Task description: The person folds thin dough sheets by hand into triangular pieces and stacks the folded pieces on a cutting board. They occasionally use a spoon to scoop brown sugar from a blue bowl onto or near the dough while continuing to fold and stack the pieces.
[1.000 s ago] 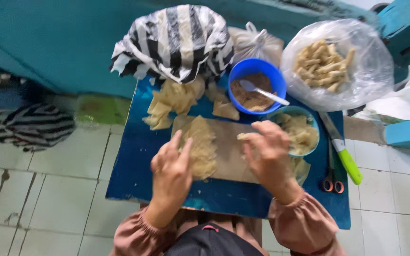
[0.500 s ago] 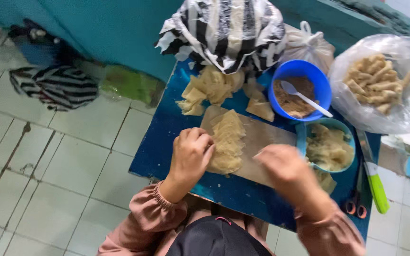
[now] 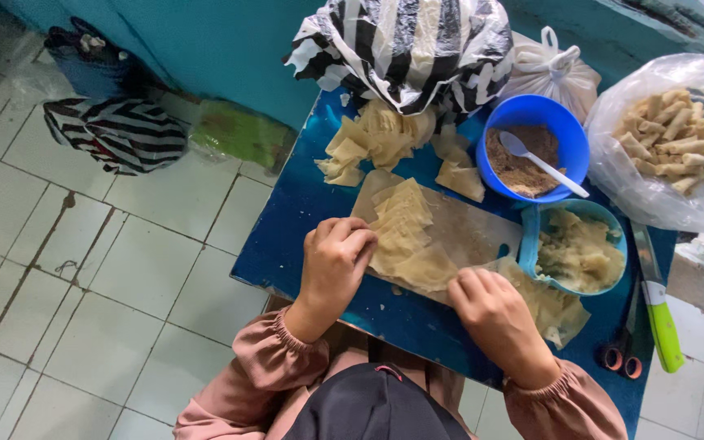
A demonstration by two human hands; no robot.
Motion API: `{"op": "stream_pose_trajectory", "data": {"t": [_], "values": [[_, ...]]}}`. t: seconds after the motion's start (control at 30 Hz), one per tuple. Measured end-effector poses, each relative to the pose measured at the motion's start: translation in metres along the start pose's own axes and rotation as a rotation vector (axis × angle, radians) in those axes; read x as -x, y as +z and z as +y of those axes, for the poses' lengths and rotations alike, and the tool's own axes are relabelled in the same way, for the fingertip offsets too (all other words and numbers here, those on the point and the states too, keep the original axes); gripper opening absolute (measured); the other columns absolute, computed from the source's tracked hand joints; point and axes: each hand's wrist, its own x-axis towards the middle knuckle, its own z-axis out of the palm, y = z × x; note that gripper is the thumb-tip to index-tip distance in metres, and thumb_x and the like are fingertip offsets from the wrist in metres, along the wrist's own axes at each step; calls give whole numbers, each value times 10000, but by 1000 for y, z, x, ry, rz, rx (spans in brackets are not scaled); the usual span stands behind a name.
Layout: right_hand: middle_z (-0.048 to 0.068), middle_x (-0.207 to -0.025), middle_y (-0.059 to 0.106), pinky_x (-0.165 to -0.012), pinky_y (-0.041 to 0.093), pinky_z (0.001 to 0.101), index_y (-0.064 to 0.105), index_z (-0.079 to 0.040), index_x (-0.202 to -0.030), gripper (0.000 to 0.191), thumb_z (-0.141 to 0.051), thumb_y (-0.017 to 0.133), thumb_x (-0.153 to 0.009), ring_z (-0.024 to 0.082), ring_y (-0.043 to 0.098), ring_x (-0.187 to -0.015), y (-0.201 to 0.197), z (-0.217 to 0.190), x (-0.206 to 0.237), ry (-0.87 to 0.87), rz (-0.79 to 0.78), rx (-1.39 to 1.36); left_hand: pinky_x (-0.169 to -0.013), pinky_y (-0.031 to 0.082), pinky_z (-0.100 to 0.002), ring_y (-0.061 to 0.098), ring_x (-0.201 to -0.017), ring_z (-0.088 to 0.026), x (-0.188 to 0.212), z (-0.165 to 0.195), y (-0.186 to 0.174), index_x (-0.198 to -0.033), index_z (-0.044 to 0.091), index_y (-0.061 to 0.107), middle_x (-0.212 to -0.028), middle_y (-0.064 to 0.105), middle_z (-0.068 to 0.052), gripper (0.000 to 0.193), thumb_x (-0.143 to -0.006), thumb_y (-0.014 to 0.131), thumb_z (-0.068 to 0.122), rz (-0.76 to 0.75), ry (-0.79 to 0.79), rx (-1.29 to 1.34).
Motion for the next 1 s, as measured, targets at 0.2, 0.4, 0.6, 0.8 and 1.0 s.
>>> {"op": "stream_pose_trajectory", "data": {"t": [0.2, 0.4, 0.6, 0.8, 1.0], "values": [[135, -989, 653, -760, 535, 381, 644, 6, -1192, 440, 27, 635, -753, 300, 655, -875, -1, -6, 33, 233, 82, -95, -947, 430, -408, 623, -1110, -231, 12, 18, 2, -1075, 101, 728, -1133, 695, -3, 261, -819, 708, 55, 20, 86, -256], [146, -1030, 670, -794, 524, 427, 652, -51, -1297, 344, -33, 665, -955, 333, 654, -900, -16, 41, 36, 467, 400, 249, -925, 425, -403, 600, -1086, -242, 22, 38, 14, -1131, 101, 720, -1091, 660, -31, 289, -845, 678, 91, 4, 167, -236], [212, -1002, 683, -694, 510, 496, 661, 8, -1186, 279, -228, 732, -1057, 423, 657, -841, -11, 126, -8, 708, 404, 48, -845, 436, -408, 586, -967, -258, 19, 53, 55, -907, 130, 642, -949, 611, -48, 71, -861, 689, 156, -48, 231, -269], [115, -803, 697, -645, 528, 334, 697, -6, -1051, 142, -119, 701, -964, 213, 682, -693, -1, 140, -25, 743, 585, -444, -822, 447, -400, 582, -952, -272, 17, 55, 64, -922, 122, 619, -941, 601, -74, 119, -818, 677, 126, -129, 241, -254], [63, -821, 726, -628, 527, 253, 716, -4, -1079, 170, -117, 592, -1052, 88, 676, -718, 12, 133, -73, 641, 731, -701, -768, 492, -402, 591, -881, -300, 19, 62, 66, -984, 62, 546, -901, 572, -112, 178, -843, 654, 83, -234, 235, -97]]}}
